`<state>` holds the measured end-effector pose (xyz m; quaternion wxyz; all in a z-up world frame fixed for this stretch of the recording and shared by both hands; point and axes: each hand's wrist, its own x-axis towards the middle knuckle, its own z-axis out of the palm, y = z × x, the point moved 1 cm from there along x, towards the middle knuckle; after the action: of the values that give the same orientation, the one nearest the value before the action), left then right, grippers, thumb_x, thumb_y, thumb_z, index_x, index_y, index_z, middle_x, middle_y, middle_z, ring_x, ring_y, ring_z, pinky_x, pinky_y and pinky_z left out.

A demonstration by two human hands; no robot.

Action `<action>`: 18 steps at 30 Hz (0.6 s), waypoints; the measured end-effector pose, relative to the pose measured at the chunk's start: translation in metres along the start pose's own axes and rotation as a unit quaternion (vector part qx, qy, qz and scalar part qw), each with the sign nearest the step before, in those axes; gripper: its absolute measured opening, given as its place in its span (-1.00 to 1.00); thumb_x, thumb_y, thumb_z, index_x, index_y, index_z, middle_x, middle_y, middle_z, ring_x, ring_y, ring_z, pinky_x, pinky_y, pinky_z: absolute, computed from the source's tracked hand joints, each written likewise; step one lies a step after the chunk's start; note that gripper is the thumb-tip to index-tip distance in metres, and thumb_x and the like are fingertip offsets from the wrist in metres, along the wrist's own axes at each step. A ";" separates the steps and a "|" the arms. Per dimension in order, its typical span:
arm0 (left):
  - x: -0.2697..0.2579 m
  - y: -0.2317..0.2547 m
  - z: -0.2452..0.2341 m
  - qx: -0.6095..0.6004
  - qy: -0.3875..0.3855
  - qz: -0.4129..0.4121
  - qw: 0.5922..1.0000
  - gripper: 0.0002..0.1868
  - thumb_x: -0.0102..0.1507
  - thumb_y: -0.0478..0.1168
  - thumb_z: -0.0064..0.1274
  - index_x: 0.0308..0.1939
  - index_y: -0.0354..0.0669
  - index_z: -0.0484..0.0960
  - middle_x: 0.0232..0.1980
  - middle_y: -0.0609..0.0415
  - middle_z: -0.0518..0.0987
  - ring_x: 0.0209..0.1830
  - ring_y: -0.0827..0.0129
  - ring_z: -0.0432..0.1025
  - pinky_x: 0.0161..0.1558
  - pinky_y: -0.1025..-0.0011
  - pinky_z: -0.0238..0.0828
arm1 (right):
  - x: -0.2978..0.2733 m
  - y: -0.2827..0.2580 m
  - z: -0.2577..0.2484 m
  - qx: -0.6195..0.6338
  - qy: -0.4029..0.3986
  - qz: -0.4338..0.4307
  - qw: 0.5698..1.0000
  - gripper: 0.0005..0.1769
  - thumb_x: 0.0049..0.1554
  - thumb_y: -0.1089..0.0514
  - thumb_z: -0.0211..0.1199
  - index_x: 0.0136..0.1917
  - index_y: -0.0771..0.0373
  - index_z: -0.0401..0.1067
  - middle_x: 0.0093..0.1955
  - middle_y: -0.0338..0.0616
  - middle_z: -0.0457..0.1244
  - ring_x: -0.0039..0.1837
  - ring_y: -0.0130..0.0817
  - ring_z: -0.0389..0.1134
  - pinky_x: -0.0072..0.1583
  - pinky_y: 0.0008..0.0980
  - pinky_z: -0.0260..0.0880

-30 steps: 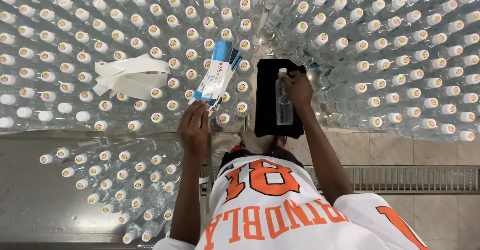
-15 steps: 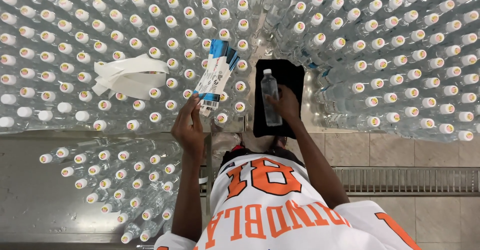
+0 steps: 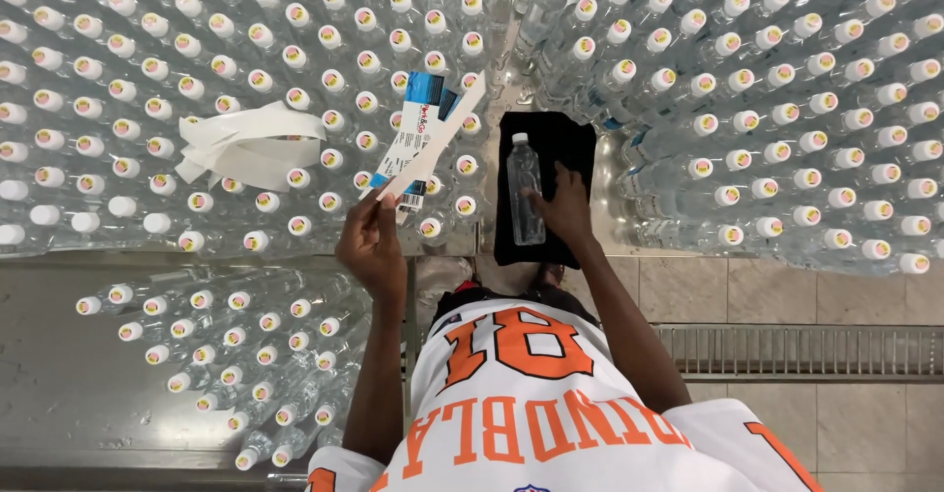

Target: Manually applying adhesive labels to clear plastic water bottles in a production environment.

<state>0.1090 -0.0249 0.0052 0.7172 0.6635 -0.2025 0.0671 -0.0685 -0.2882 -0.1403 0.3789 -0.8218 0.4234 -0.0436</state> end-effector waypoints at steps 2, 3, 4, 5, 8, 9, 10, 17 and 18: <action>-0.007 -0.001 0.007 -0.023 -0.002 -0.026 0.999 -0.83 0.44 -0.44 0.18 0.11 -0.42 0.72 0.01 -0.31 0.76 0.03 0.01 0.70 0.00 0.12 0.78 | 0.000 -0.010 0.019 0.026 -0.022 0.005 0.999 0.01 0.28 -0.33 0.40 0.68 0.34 0.12 0.37 0.26 0.22 0.38 0.22 0.39 0.26 0.33 0.53; -0.010 -0.002 0.010 -0.047 -0.004 -0.053 0.997 -0.83 0.44 -0.43 0.19 0.10 -0.43 0.71 0.01 -0.31 0.75 0.02 0.04 0.70 -0.03 0.12 0.80 | 0.001 -0.016 0.029 0.051 -0.043 0.011 0.998 0.01 0.27 -0.23 0.42 0.70 0.36 0.08 0.35 0.26 0.24 0.36 0.22 0.41 0.26 0.32 0.52; -0.016 -0.002 0.015 -0.046 -0.002 -0.051 0.998 -0.83 0.44 -0.43 0.19 0.10 -0.43 0.71 0.01 -0.31 0.75 0.02 0.04 0.70 -0.03 0.12 0.80 | 0.004 -0.016 0.028 0.052 -0.044 0.008 0.998 0.01 0.27 -0.23 0.42 0.70 0.36 0.08 0.35 0.26 0.24 0.36 0.22 0.41 0.26 0.32 0.52; -0.022 -0.001 0.019 -0.058 -0.005 -0.068 0.996 -0.83 0.43 -0.45 0.19 0.10 -0.45 0.71 0.00 -0.32 0.75 0.01 0.07 0.69 -0.03 0.12 0.80 | 0.007 -0.017 0.027 0.056 -0.045 0.010 0.997 -0.01 0.27 -0.27 0.40 0.68 0.34 0.12 0.35 0.24 0.25 0.38 0.20 0.40 0.27 0.31 0.53; -0.035 0.009 0.033 -0.093 -0.005 -0.119 0.988 -0.80 0.40 -0.46 0.22 0.11 -0.48 0.69 -0.02 -0.36 0.74 -0.01 0.10 0.68 -0.02 0.07 0.79 | 0.001 -0.016 0.009 0.033 -0.027 0.003 0.999 0.01 0.25 -0.31 0.38 0.68 0.37 0.16 0.43 0.33 0.22 0.44 0.29 0.36 0.32 0.36 0.46; -0.041 0.014 0.039 -0.117 -0.005 -0.159 0.980 -0.77 0.39 -0.45 0.24 0.12 -0.49 0.68 -0.02 -0.39 0.74 -0.02 0.10 0.67 -0.01 0.02 0.80 | -0.003 -0.013 -0.001 0.004 -0.006 0.000 1.000 0.04 0.23 -0.31 0.37 0.68 0.41 0.16 0.51 0.45 0.19 0.48 0.40 0.32 0.36 0.43 0.39; -0.044 0.015 0.044 -0.115 -0.001 -0.160 0.980 -0.77 0.39 -0.45 0.24 0.12 -0.49 0.68 -0.02 -0.39 0.74 -0.02 0.10 0.67 -0.01 0.02 0.80 | 0.005 0.002 -0.001 0.003 -0.010 -0.002 1.000 0.04 0.23 -0.31 0.37 0.68 0.41 0.16 0.51 0.45 0.19 0.48 0.40 0.32 0.36 0.43 0.39; -0.061 0.036 0.082 -0.144 -0.070 -0.247 0.956 -0.66 0.40 -0.38 0.23 0.25 -0.43 0.63 0.09 -0.34 0.70 0.05 0.16 0.63 0.12 0.06 0.72 | -0.030 -0.012 -0.066 0.041 0.152 -0.083 0.984 -0.27 0.26 -0.16 0.47 0.51 0.28 0.37 0.35 0.09 0.24 0.26 0.09 0.43 0.17 0.00 0.58; -0.062 0.038 0.088 -0.149 -0.082 -0.256 0.952 -0.62 0.41 -0.37 0.23 0.30 -0.43 0.61 0.13 -0.33 0.69 0.06 0.16 0.64 0.18 0.04 0.70 | -0.040 -0.024 -0.085 0.070 0.293 -0.173 0.938 -0.66 0.35 0.18 0.48 0.35 0.25 0.53 0.26 -0.06 0.25 0.18 -0.05 0.43 0.09 -0.27 0.66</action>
<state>0.0215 -0.0958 0.0201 0.7819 0.5818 -0.0916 -0.2043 -0.1118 -0.3002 -0.0537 0.2816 -0.8043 0.3631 -0.3767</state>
